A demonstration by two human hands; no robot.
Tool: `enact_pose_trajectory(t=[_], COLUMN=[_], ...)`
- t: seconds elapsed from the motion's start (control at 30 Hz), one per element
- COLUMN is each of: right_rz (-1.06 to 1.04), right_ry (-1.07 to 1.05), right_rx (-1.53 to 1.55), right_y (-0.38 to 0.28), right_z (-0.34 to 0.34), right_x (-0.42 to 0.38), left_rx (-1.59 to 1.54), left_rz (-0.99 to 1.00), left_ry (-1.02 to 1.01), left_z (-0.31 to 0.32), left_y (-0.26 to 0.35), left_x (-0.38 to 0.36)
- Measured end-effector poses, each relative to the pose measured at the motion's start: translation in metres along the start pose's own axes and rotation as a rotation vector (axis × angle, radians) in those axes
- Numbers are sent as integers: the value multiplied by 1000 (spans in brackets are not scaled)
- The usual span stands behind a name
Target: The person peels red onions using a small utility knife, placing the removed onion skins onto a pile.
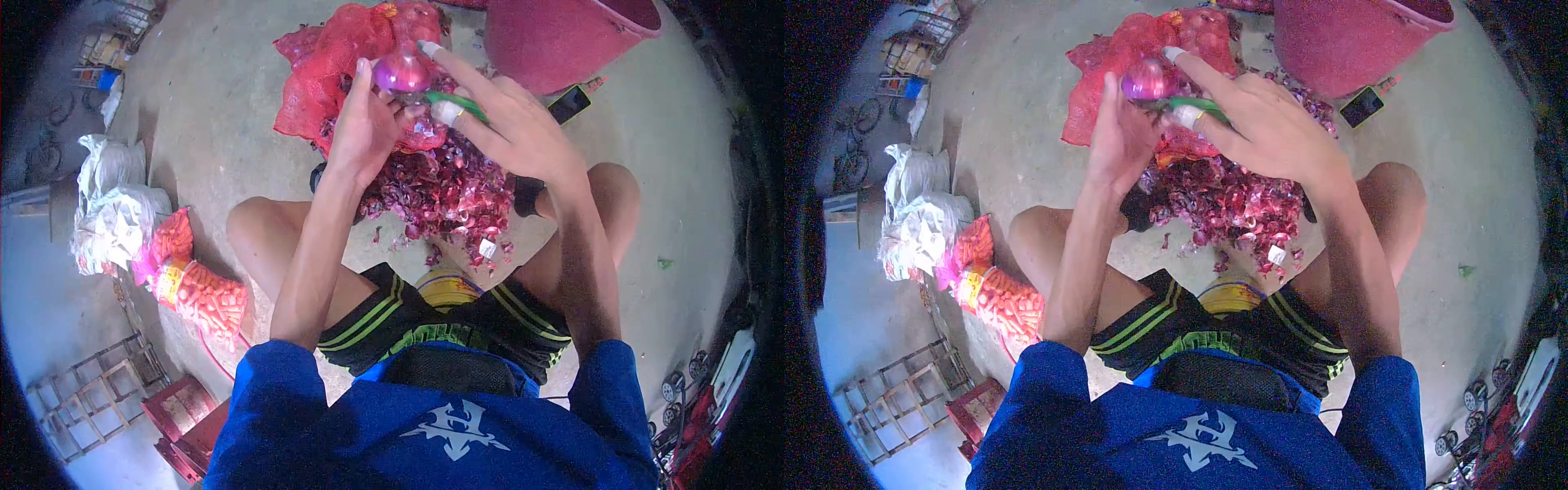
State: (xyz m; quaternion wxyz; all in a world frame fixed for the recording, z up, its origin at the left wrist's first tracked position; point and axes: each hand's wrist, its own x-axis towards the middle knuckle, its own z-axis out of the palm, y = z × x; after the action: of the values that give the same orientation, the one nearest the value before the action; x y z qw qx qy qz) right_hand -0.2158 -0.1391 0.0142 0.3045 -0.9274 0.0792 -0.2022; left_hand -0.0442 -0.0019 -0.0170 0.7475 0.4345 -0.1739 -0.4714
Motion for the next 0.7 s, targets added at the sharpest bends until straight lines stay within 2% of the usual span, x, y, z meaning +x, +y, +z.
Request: enact_pose_trajectory(t=[0.1, 0.43, 0.5, 0.7], right_rz=[-6, -59, -35, -83], right_ry=[25, 28, -46, 10], right_rx=[4, 31, 43, -12], right_y=[2, 4, 3, 5], right_z=[2, 0, -4, -3], right_x=[1, 1, 1, -2], left_rx=[158, 66, 34, -12], left_rz=[62, -42, -80, -123], left_ry=[-48, -113, -167, -88], left_z=[-8, -11, -18, 2], left_y=[-1, 4, 2, 8], left_x=[2, 3, 5, -3])
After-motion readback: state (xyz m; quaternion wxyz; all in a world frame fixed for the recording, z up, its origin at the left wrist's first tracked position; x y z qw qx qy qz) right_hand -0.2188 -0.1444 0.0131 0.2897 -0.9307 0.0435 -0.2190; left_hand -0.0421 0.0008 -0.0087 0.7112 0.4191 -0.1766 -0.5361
